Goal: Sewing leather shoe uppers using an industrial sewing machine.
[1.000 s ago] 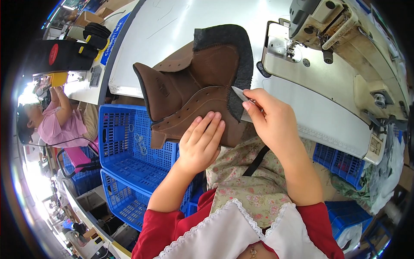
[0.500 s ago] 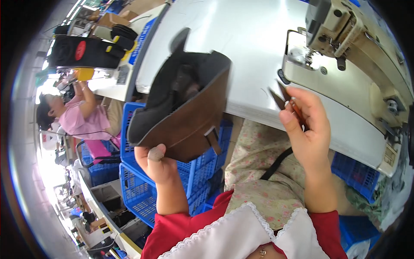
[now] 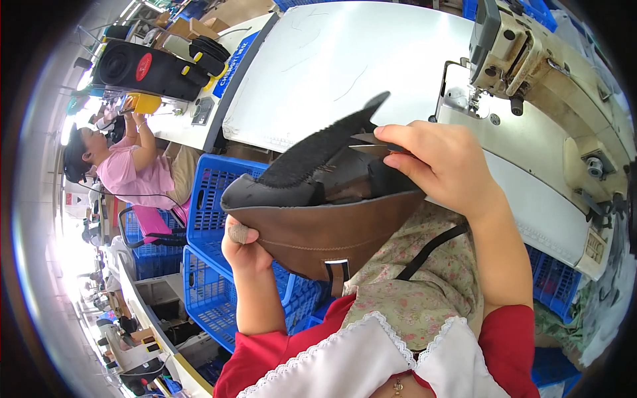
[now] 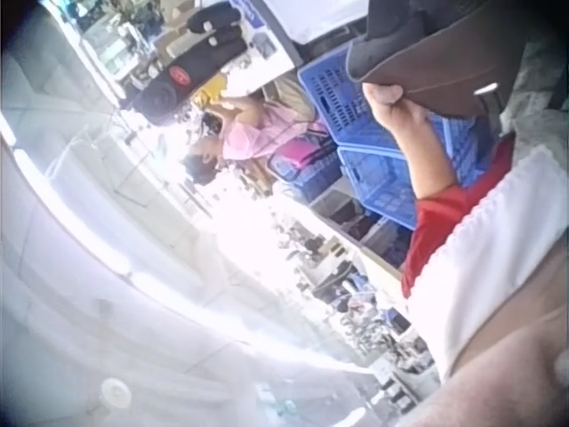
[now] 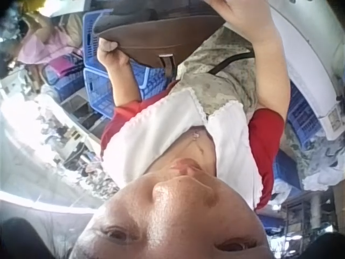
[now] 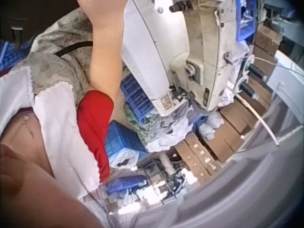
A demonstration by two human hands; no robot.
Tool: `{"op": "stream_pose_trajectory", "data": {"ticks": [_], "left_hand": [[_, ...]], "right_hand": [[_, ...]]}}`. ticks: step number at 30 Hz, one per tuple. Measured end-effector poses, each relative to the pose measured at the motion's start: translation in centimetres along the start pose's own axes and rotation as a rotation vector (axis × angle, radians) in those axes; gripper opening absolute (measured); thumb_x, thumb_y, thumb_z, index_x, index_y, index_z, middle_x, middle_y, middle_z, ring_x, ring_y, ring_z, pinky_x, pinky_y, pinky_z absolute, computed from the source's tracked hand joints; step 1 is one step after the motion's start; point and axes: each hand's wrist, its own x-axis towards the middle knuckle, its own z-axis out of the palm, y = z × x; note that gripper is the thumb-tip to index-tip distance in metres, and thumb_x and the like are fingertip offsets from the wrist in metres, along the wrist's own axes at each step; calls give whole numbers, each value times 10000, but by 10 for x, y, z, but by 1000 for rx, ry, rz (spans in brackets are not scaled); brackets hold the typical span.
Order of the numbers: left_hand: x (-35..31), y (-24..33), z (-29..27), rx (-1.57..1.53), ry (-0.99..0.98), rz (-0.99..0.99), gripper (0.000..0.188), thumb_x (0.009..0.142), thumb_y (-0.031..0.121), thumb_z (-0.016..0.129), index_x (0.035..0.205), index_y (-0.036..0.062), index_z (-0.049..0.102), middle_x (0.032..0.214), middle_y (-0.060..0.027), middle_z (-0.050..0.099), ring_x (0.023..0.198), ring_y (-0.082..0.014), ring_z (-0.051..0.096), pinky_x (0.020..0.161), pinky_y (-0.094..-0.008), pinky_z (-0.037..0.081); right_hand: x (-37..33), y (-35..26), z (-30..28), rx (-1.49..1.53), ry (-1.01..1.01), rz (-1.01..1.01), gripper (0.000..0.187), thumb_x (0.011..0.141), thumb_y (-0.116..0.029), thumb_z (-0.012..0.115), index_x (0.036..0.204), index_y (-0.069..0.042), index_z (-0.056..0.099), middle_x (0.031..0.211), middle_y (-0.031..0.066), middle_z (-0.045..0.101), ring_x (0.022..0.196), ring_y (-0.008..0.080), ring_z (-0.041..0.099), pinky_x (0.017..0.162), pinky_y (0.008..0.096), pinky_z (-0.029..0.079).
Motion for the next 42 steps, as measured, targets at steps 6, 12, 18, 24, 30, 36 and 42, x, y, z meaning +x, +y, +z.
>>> {"op": "stream_pose_trajectory", "data": {"ticks": [6,12,18,24,30,36,42], "left_hand": [[-3,-2,-6,-121,-19,-113,662,620,10,530,1270,-116,518,1259,-290,585,1129,-454,588,1016,-543,450],[-1,-6,2,-176,61,-205,663,563,0,544,1210,-143,544,1179,-303,618,1060,-432,627,984,-501,489],[-7,-8,5,-209,18,-199,687,558,4,548,1231,-135,536,1195,-290,617,1093,-419,615,1000,-489,476],[-53,46,-36,154,190,115,612,616,-12,489,1217,-111,547,1183,-241,628,1078,-388,619,1004,-470,473],[-112,55,-49,1598,801,150,531,727,21,573,1257,-3,608,1092,-126,692,973,-199,650,910,-296,478],[-267,28,-56,1343,1028,214,220,863,79,671,1060,-12,704,1090,-139,711,1041,-206,662,942,-308,486],[-505,-115,-77,767,1947,107,160,871,123,600,857,6,708,709,-67,671,623,-133,616,597,-269,485]], "right_hand": [[2,-5,-17,-118,-108,-116,269,799,-153,706,1062,-143,654,693,37,576,595,233,589,506,354,443],[0,-12,-17,-70,-95,-157,246,790,-145,712,1031,-137,663,642,25,549,565,225,574,488,352,432],[-3,-17,-16,52,-126,-129,278,777,-93,731,1049,-121,685,697,38,608,574,216,587,500,314,448],[-73,8,-11,409,251,416,370,884,-60,695,1236,-41,584,906,-2,591,710,73,522,603,218,434],[-82,45,24,342,126,573,395,938,-122,651,1295,-28,511,867,-6,556,657,52,451,585,186,379],[-81,103,56,296,-116,569,410,956,-181,645,1310,-28,503,842,-20,521,673,46,435,593,192,368],[-54,162,50,-103,-287,374,354,949,-206,656,1228,3,594,927,10,571,802,88,498,742,216,428]]}}
